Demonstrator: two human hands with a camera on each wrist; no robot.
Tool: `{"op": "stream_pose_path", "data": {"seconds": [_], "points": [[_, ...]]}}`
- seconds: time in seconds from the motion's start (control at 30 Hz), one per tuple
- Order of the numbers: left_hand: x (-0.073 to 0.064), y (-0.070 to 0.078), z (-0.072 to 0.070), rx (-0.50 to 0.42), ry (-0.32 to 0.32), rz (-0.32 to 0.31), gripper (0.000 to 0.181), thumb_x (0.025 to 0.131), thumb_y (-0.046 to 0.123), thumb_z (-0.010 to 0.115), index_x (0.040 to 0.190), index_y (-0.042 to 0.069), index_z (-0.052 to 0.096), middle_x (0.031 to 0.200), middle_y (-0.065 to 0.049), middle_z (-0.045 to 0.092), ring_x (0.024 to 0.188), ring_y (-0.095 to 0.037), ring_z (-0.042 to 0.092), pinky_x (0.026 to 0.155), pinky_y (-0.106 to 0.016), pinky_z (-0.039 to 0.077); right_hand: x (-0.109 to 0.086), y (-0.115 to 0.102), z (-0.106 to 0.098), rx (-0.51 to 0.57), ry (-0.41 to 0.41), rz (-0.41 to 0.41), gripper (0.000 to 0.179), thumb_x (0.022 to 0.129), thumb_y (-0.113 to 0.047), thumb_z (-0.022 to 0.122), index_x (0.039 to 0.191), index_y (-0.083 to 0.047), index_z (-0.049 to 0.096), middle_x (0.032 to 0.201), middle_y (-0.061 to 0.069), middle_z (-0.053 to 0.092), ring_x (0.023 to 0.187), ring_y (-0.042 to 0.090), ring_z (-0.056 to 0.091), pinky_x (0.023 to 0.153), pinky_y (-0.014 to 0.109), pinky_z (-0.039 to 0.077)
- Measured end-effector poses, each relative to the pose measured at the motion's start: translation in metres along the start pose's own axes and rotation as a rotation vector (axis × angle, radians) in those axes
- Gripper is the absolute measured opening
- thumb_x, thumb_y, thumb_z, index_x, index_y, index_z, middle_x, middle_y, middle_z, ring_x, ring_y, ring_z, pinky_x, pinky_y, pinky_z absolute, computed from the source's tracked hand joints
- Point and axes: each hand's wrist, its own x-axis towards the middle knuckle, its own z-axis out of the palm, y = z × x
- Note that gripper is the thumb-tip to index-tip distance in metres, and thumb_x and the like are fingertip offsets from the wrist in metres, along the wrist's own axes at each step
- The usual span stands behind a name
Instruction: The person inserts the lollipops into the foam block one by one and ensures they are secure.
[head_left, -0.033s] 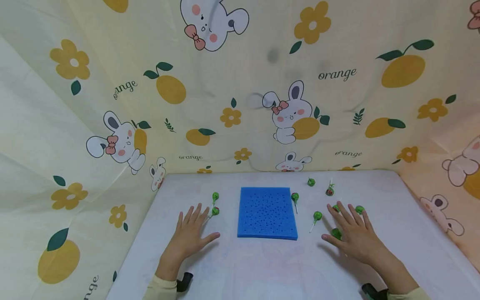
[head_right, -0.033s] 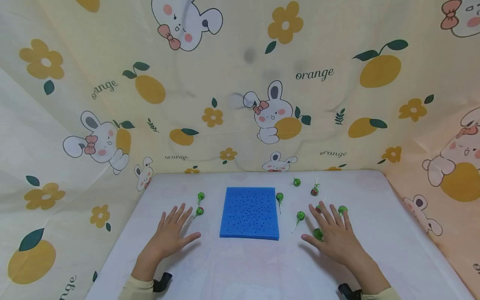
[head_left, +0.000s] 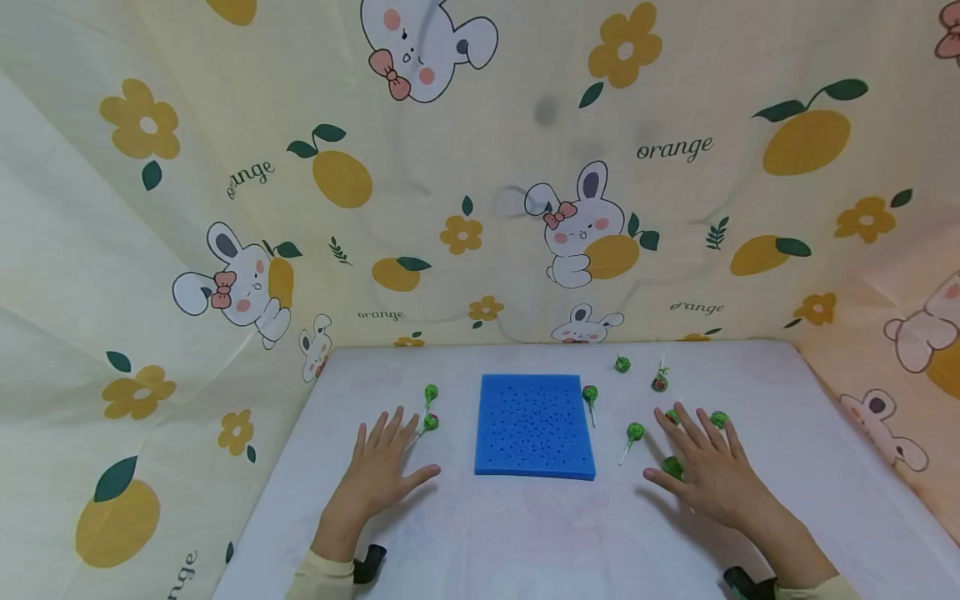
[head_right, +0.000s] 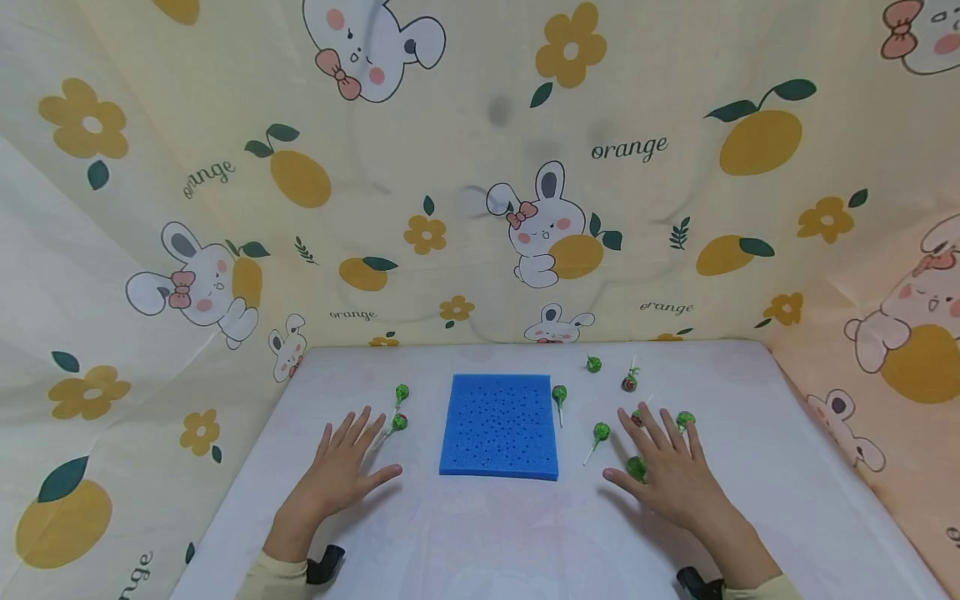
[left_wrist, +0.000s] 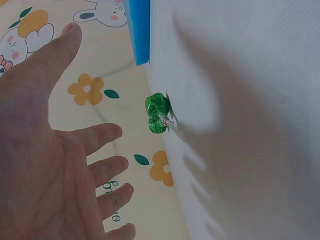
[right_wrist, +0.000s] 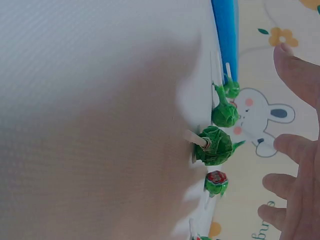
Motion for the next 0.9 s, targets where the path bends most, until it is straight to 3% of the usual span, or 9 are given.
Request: {"op": "stream_pose_path", "data": {"seconds": [0.27,0.67,0.9], "points": [[0.003,0.007,0.003,-0.001,-0.015,0.029,0.096,0.096,0.070,0.067,0.168,0.012,0.038,0.176,-0.019,0.025,0.163,-0.045,0.018,0.131,-0.069,0.007,-0.001,0.000,-0.002,0.007,0.005,0.002,0.101,0.094,-0.064,0.073,0.168,-0.007,0.033,0.173,0.030,0.022,0.159,0.059,0.011,0.125,0.071,-0.017],[0.011,0.021,0.012,0.021,-0.042,0.074,0.096,0.097,0.071,0.065,0.168,0.012,0.038,0.177,-0.016,0.026,0.163,-0.043,0.019,0.132,-0.067,0.010,0.008,0.001,0.000,0.015,0.023,-0.036,0.098,0.094,-0.061,0.075,0.166,-0.006,0.037,0.170,0.033,0.028,0.153,0.061,0.025,0.122,0.081,0.011],[0.015,0.029,0.017,0.013,-0.054,0.110,0.097,0.097,0.073,0.062,0.168,0.013,0.037,0.176,-0.016,0.026,0.164,-0.042,0.019,0.132,-0.066,0.011,0.015,0.000,0.001,0.040,0.001,-0.030,0.098,0.094,-0.062,0.075,0.165,-0.005,0.039,0.169,0.033,0.029,0.153,0.061,0.024,0.123,0.080,0.013]]}}
